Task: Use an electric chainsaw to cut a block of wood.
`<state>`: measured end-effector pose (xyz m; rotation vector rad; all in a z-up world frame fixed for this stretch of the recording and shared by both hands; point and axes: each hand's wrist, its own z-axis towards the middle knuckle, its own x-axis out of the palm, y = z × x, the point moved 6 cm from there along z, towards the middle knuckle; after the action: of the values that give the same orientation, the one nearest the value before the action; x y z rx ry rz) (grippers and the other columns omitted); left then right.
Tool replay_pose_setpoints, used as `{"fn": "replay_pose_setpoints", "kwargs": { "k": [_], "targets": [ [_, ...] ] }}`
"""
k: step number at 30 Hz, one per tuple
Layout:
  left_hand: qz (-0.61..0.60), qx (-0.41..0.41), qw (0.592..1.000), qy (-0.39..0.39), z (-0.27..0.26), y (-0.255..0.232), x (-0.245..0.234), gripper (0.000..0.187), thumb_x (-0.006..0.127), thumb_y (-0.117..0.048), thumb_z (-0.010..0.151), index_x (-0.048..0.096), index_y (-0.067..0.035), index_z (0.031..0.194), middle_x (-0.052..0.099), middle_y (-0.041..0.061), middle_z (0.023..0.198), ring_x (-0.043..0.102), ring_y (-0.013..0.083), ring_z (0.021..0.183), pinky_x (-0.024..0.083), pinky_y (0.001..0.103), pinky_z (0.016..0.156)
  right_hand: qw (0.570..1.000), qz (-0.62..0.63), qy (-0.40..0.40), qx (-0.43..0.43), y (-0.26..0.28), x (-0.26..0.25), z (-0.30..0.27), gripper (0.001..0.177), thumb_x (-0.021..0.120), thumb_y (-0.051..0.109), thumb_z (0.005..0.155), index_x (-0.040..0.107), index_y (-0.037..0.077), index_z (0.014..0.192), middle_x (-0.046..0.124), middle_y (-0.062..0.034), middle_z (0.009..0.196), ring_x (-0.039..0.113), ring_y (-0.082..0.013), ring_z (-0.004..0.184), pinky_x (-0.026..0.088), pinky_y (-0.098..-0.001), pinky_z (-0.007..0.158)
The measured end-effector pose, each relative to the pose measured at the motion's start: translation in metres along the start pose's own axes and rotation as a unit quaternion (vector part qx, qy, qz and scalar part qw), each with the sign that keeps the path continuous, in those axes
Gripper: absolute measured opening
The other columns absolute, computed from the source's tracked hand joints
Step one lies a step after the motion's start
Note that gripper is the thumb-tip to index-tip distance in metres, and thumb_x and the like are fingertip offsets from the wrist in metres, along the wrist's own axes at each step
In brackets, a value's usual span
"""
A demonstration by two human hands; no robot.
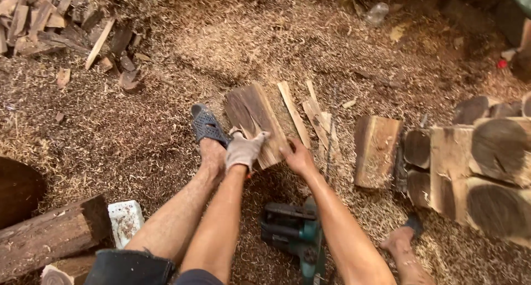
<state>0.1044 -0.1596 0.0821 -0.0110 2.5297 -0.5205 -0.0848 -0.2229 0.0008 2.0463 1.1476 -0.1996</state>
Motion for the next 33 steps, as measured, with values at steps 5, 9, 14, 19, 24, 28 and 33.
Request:
{"fn": "replay_pose_setpoints", "kwargs": {
  "k": [5,9,14,19,24,28,33],
  "targets": [
    [0.507,0.244,0.823,-0.078,-0.007,0.030,0.044,0.052,0.063,-0.045,0.102,0.048,-0.016,0.143,0.052,-0.002,0.068,0.045,0.0065,0.044,0.035,0.022,0.033,0.997,0.062,-0.026,-0.022,-0.142,-0.013,-0.088,0.051,0.057,0.034,0.099,0.053,0.017,0.147,0.056,-0.0177,0.147,0.058,-0.0319,0.133,0.049,-0.0512,0.110],
    [0.386,0.397,0.830,-0.076,-0.137,0.026,0.096,0.054,0.049,-0.060,0.106,0.064,-0.009,0.120,0.057,-0.005,0.064,0.049,0.0064,0.048,0.036,0.024,0.037,0.995,0.012,0.011,0.099,-0.242,0.000,-0.161,0.054,0.059,0.038,0.097,0.052,0.018,0.147,0.063,-0.0137,0.143,0.065,-0.0287,0.128,0.051,-0.0493,0.111],
    [0.533,0.312,0.772,0.151,-0.189,0.075,0.186,0.061,0.065,-0.075,0.083,0.072,-0.017,0.100,0.063,-0.003,0.074,0.051,0.0127,0.059,0.045,0.037,0.064,0.858,-0.313,0.369,0.174,-0.341,0.067,-0.215,0.092,0.066,0.069,0.092,0.046,-0.003,0.146,0.050,-0.0189,0.151,0.052,-0.0293,0.138,0.042,-0.0423,0.118],
    [0.476,0.246,0.840,0.081,-0.170,0.083,0.203,0.067,0.069,-0.079,0.078,0.073,-0.014,0.093,0.066,0.000,0.077,0.058,0.0165,0.064,0.046,0.042,0.077,0.848,-0.271,0.434,0.137,-0.335,0.115,-0.232,0.098,0.065,0.076,0.082,0.058,-0.004,0.138,0.057,-0.0183,0.147,0.057,-0.0276,0.134,0.045,-0.0402,0.114],
    [0.472,0.194,0.855,0.090,-0.167,0.090,0.203,0.069,0.063,-0.081,0.081,0.075,-0.013,0.088,0.068,0.000,0.074,0.060,0.0164,0.064,0.047,0.042,0.080,0.851,-0.273,0.440,0.095,-0.353,0.154,-0.230,0.111,0.059,0.082,0.096,0.035,-0.008,0.155,0.029,-0.0234,0.165,0.032,-0.0341,0.152,0.031,-0.0433,0.125],
    [0.485,0.212,0.828,0.185,-0.048,0.170,0.269,0.075,0.049,-0.084,0.082,0.073,-0.013,0.084,0.060,0.006,0.068,0.054,0.0193,0.059,0.037,0.045,0.071,0.887,-0.230,0.372,0.146,-0.329,0.130,-0.234,0.113,0.064,0.073,0.090,0.017,-0.001,0.160,0.034,-0.0210,0.162,0.039,-0.0329,0.149,0.036,-0.0439,0.123],
    [0.423,0.257,0.778,0.388,0.005,0.197,0.311,0.071,0.032,-0.080,0.088,0.066,-0.019,0.085,0.052,0.006,0.066,0.047,0.0203,0.053,0.042,0.042,0.054,0.929,-0.141,0.307,0.154,-0.334,0.129,-0.245,0.082,0.075,0.049,0.087,0.042,0.005,0.147,0.059,-0.0143,0.141,0.059,-0.0280,0.126,0.048,-0.0423,0.112]
  ]
}}
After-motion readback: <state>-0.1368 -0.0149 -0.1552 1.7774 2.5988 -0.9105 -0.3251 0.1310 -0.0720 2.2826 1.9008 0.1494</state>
